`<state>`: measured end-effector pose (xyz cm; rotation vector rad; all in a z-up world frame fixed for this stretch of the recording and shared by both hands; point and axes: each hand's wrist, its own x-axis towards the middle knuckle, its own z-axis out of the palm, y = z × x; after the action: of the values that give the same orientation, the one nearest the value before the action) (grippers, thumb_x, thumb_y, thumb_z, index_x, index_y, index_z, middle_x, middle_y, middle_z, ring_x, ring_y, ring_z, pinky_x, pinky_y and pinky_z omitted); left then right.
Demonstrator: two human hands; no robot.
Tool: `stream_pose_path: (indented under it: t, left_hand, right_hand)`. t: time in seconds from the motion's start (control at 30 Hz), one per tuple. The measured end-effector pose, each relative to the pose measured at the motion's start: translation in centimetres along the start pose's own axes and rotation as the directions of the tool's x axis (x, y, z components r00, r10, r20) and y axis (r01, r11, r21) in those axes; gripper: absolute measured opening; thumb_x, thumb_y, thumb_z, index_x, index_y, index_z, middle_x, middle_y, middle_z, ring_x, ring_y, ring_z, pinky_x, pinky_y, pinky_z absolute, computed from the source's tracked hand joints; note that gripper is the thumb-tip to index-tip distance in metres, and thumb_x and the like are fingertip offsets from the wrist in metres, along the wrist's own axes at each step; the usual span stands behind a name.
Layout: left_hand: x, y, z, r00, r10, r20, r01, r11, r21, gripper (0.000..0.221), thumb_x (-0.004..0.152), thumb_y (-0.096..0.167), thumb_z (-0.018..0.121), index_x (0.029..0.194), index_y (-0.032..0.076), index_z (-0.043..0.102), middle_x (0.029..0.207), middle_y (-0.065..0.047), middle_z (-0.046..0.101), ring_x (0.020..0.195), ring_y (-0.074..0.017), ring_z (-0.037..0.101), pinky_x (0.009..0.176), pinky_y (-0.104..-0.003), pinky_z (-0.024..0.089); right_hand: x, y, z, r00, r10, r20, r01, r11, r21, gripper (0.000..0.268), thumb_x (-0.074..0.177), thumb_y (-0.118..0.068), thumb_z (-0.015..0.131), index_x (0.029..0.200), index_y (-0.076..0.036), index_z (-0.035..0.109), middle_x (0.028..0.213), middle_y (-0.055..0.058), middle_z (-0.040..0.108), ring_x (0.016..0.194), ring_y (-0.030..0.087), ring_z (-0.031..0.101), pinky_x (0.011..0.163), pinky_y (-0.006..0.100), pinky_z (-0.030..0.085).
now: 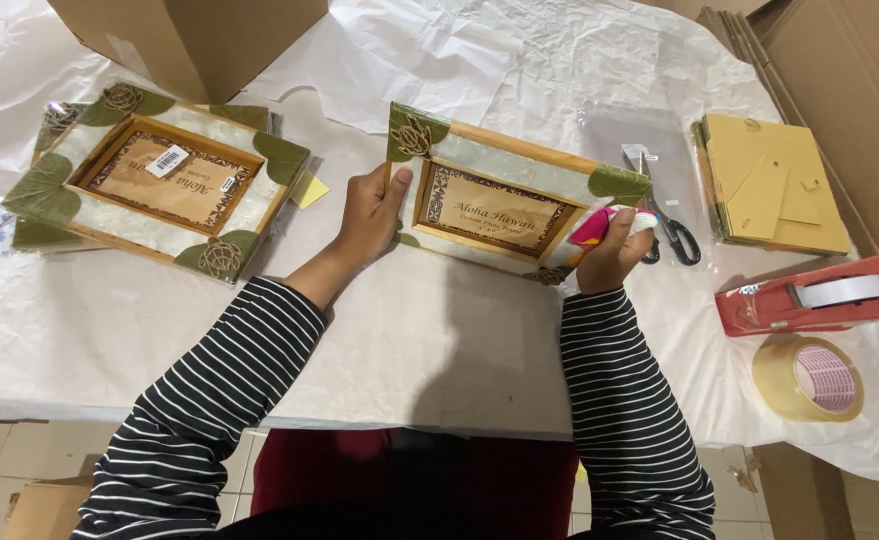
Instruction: Cleaning and inspecting decorative picture frames using a small cleaning tool before final packaging.
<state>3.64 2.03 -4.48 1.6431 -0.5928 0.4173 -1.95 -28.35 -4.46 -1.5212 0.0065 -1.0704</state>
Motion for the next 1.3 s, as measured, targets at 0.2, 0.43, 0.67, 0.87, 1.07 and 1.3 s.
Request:
stream_pose_path:
  t: [0.2,0.43,0.67,0.87,1.07,1.3]
  left_hand:
    - [0.0,-1.2,0.1,1.0,0.005,-0.008,-0.004,1.0,0.012,0.048,0.113,0.033,0.043,0.072,0.01,0.053,0.049,-0.007,0.055,0.048,-0.0143,0.051,0.053,-0.028,0.044]
    - [-0.1,-1.2,0.3,1.0,-0.028,-0.013,0.028,1.0,0.006,0.047,0.112,0.032,0.044,0.072,0.01,0.054,0.048,-0.006,0.055,0.048,-0.0146,0.051,0.053,-0.029,0.044]
    - [0.0,-2.1,0.1,0.999,-0.045,-0.003,0.045,0.999,0.002,0.047,0.111,0.035,0.047,0.072,0.011,0.055,0.047,-0.005,0.056,0.046,-0.0131,0.053,0.054,-0.027,0.046]
    - [0.2,2.6,-0.5,0.998,-0.059,0.032,0.057,0.997,0.05,0.046,0.11,0.04,0.045,0.077,0.009,0.056,0.049,-0.008,0.058,0.048,-0.0165,0.057,0.056,-0.03,0.048]
    - [0.6,6.1,-2.7,0.987,-0.049,0.155,0.006,0.964,0.266,0.044,0.109,0.04,0.049,0.087,0.003,0.06,0.061,-0.019,0.065,0.058,-0.0317,0.066,0.061,-0.041,0.053]
    - [0.5,15.3,-5.1,0.914,-0.208,0.348,0.086,0.939,0.334,0.048,0.094,0.04,0.067,0.107,-0.005,0.06,0.091,-0.03,0.072,0.09,-0.0499,0.07,0.082,-0.057,0.056]
  right_hand:
    - [1.1,4.0,-1.9,0.995,-0.084,0.046,0.086,0.995,-0.042,0.047,0.108,-0.046,0.045,0.118,-0.004,0.062,0.092,0.006,0.056,0.087,0.014,0.057,0.093,0.035,0.047]
    - [0.5,-0.3,-0.9,0.995,-0.019,-0.098,0.025,0.998,0.057,0.036,0.109,-0.037,0.047,0.085,-0.011,0.053,0.076,0.002,0.053,0.074,0.011,0.049,0.085,0.028,0.045]
    - [0.2,0.2,-0.1,0.985,0.036,-0.172,-0.008,0.987,0.163,0.037,0.109,-0.04,0.053,0.093,-0.007,0.046,0.089,0.005,0.05,0.085,0.015,0.048,0.1,0.033,0.042]
    - [-0.7,-4.5,0.9,0.997,-0.062,-0.043,0.064,0.997,0.036,0.03,0.112,-0.036,0.045,0.096,-0.01,0.047,0.092,0.0,0.049,0.088,0.009,0.047,0.099,0.029,0.041]
    - [1.0,0.7,-0.8,0.969,-0.245,0.026,0.247,0.964,-0.097,0.034,0.113,-0.029,0.047,0.09,-0.004,0.051,0.084,0.006,0.051,0.082,0.015,0.048,0.092,0.034,0.043]
    - [0.9,4.2,-1.3,0.919,-0.376,-0.115,0.355,0.919,-0.17,0.037,0.111,-0.032,0.052,0.087,-0.004,0.049,0.08,0.008,0.049,0.077,0.016,0.042,0.087,0.035,0.043]
